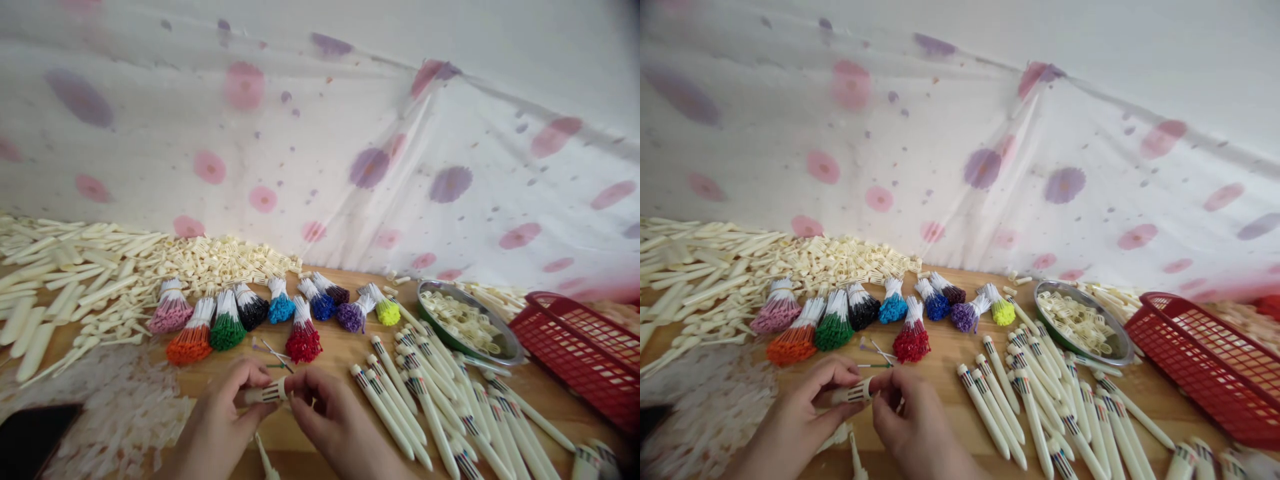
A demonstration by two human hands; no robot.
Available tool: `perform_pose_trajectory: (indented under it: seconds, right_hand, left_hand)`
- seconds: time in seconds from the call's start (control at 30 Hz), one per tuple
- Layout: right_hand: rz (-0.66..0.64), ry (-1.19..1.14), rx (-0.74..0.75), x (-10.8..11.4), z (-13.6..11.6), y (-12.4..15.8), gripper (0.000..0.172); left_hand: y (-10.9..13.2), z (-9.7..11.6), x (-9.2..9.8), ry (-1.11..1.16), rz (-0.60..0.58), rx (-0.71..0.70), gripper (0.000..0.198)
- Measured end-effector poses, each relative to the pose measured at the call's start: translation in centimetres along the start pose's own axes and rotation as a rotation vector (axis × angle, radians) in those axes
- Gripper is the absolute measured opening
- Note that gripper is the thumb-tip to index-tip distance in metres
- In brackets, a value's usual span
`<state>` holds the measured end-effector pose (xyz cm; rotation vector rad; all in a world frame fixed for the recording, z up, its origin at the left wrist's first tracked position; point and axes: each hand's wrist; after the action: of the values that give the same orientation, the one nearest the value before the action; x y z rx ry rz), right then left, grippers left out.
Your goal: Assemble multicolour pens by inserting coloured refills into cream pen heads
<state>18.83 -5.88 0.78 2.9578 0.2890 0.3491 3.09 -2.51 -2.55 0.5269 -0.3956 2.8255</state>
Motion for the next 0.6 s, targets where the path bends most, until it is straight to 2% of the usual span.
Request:
perform_pose_trajectory:
  seconds: [0.1,0.27,0.43,0.6]
  right_hand:
    - [0.036,0.211,0.068,-0.28,0.07,0.15,0.015]
    - [0.012,0.109,0.041,-0.63,0.01,0.01,0.018]
    - [0.021,0.071,0.038,-0.97,0.6,-0.54,0.014]
    - [0.029,-0.04,-0.065,-0.78,0.63,-0.63,0.012]
  left_hand:
    - [-0.03,0.0,0.03,-0.017,0.02,-0.057,0.009]
    - [0.1,-0.18,0.23,-0.02,0.05,-0.102,0.012]
    - [0.11,-0.5,0.08,0.036,0.012,0.047,0.009]
    - [0.04,-0.1,-0.27,0.163,-0.014,0.153,0.012]
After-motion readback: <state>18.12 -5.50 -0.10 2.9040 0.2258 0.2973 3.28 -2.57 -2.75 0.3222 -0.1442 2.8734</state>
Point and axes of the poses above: each hand's wrist, its own y-axis away from the middle knuckle, its own x-axis out of the back of the hand, z = x × y, and after that the axes turned 3 degrees about -z, right-handed
